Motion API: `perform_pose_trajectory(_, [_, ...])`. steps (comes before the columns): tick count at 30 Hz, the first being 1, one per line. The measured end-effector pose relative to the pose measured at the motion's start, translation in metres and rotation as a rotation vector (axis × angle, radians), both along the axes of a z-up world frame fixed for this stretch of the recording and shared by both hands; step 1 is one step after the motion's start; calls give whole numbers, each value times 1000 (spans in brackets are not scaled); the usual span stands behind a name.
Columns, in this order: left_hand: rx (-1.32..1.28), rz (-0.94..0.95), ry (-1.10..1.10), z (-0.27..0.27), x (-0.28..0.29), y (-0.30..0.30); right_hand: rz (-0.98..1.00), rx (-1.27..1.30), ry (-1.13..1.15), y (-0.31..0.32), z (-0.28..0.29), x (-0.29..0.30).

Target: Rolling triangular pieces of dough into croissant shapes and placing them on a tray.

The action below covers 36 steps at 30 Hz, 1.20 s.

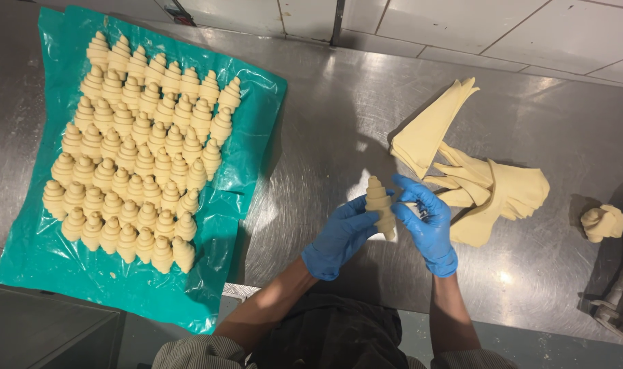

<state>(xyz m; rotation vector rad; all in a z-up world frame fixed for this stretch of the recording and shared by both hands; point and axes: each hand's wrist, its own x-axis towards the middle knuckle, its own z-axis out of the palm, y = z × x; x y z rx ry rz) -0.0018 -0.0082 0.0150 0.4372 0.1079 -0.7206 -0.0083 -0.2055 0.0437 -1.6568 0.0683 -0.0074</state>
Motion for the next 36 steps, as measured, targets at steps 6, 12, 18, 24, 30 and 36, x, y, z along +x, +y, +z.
perform_pose_trajectory(6, [103,5,-10,-7,2,-2,-45,82,40,-1,-10,0])
perform_pose_trajectory(12, [180,28,-27,-28,-4,-7,-48,14,-46,8,-15,-3])
perform_pose_trajectory(18, [100,3,-18,0,4,0,-93,97,-12,13,-14,-8])
perform_pose_trajectory(24, [33,90,-116,-13,2,14,-64,65,-98,47,-10,-3])
perform_pose_trajectory(30, [217,182,-175,-27,-13,84,-5,285,-11,135,-17,5])
perform_pose_trajectory(36, [535,418,-135,0,-43,273,146,339,78,201,-50,0])
